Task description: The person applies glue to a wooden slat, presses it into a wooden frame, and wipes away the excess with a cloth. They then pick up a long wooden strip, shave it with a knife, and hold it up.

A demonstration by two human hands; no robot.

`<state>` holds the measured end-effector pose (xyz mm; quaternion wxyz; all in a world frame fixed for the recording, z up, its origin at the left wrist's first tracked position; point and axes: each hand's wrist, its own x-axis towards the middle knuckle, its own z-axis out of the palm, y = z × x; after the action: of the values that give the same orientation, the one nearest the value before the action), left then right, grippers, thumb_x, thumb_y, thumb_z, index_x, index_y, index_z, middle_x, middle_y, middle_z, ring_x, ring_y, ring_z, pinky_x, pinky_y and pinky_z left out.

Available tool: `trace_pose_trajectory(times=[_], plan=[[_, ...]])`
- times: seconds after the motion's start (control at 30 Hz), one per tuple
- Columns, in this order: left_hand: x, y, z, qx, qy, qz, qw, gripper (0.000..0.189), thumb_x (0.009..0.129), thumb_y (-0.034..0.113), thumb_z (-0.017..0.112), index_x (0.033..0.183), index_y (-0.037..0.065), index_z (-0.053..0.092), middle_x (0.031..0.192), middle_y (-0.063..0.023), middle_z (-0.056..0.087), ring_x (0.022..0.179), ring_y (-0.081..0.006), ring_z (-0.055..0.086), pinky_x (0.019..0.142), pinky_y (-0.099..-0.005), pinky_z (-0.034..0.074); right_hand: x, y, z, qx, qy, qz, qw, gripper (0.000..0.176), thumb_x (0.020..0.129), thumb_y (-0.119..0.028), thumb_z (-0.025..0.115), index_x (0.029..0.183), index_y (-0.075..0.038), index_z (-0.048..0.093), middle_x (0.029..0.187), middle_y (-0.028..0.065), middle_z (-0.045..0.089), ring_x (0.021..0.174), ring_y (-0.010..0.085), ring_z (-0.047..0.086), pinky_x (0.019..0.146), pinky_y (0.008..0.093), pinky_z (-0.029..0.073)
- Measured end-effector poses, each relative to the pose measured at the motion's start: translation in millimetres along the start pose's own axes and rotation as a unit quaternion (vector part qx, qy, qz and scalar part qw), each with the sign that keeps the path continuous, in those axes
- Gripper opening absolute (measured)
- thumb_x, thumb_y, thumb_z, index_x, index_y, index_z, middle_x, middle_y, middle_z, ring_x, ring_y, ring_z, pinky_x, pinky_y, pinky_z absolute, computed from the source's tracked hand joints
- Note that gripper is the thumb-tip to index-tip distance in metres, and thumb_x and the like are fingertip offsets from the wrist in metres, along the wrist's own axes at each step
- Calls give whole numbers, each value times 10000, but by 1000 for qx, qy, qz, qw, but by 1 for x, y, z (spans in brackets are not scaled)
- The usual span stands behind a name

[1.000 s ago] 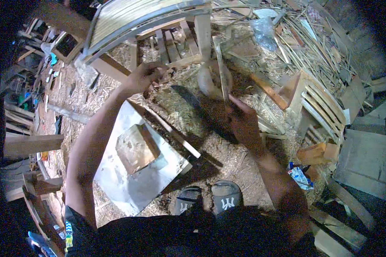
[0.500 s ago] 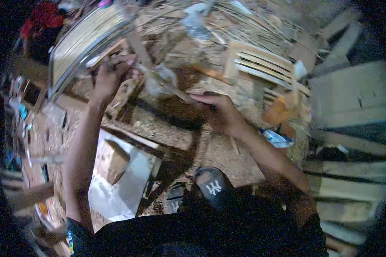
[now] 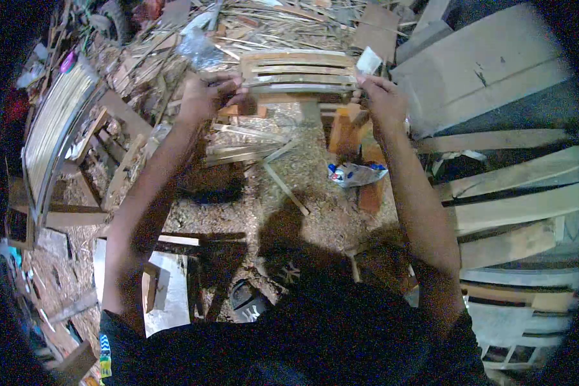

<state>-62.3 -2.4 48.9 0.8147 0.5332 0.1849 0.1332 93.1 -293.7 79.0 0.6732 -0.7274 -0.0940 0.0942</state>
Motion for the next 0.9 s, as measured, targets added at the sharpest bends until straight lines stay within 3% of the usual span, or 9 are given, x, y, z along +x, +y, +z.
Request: trace_pose_trajectory(times=[0.1, 0.2, 0.4, 0.53, 0.63, 0.83, 0.9], plan=[[12, -11, 11, 281, 32, 109, 953, 155, 825, 73, 749, 963, 5, 733, 820, -80, 734, 694, -118, 686, 647, -289, 571, 28, 24, -25, -100, 28, -15, 995, 271, 834, -181, 763, 990, 34, 712, 800, 78, 710, 731, 126, 656, 624, 256, 499], [14, -17, 15, 232, 23, 57, 971, 142, 814, 114, 766, 923, 24, 748, 798, -70, 738, 665, -111, 680, 655, -282, 557, 31, 30, -25, -181, 50, -84, 979, 226, 815, -166, 779, 930, 23, 735, 811, 77, 720, 735, 128, 647, 663, 255, 495], [28, -22, 10, 344, 56, 93, 933, 150, 795, 131, 769, 908, 32, 754, 770, -87, 733, 658, -128, 687, 656, -301, 557, 32, 31, -19, -143, 56, -63, 986, 192, 812, -156, 782, 880, 19, 742, 812, 74, 723, 735, 132, 635, 691, 262, 491], [30, -25, 5, 354, 56, 125, 925, 155, 786, 130, 767, 904, 30, 754, 767, -97, 733, 665, -140, 694, 656, -308, 559, 31, 28, -19, -144, 30, -56, 987, 196, 813, -158, 783, 884, 20, 741, 809, 69, 719, 729, 133, 632, 690, 262, 490], [28, -25, 5, 317, 62, 81, 943, 157, 786, 134, 764, 908, 37, 759, 770, -103, 734, 669, -148, 699, 658, -310, 560, 32, 31, -18, -140, 31, -51, 988, 195, 813, -160, 781, 868, 23, 740, 801, 67, 713, 732, 142, 634, 696, 273, 491], [37, -29, -6, 340, 50, 135, 929, 160, 789, 154, 770, 913, 52, 772, 756, -109, 731, 651, -137, 692, 657, -306, 557, 33, 37, -13, -147, 54, -100, 983, 192, 801, -156, 782, 847, 28, 751, 789, 69, 705, 754, 152, 642, 707, 299, 493], [36, -28, -5, 354, 58, 107, 927, 155, 790, 174, 775, 898, 64, 777, 752, -107, 731, 659, -137, 693, 657, -305, 553, 27, 30, -13, -165, 48, -56, 984, 189, 791, -143, 783, 871, 26, 756, 808, 70, 709, 757, 152, 641, 714, 295, 494]])
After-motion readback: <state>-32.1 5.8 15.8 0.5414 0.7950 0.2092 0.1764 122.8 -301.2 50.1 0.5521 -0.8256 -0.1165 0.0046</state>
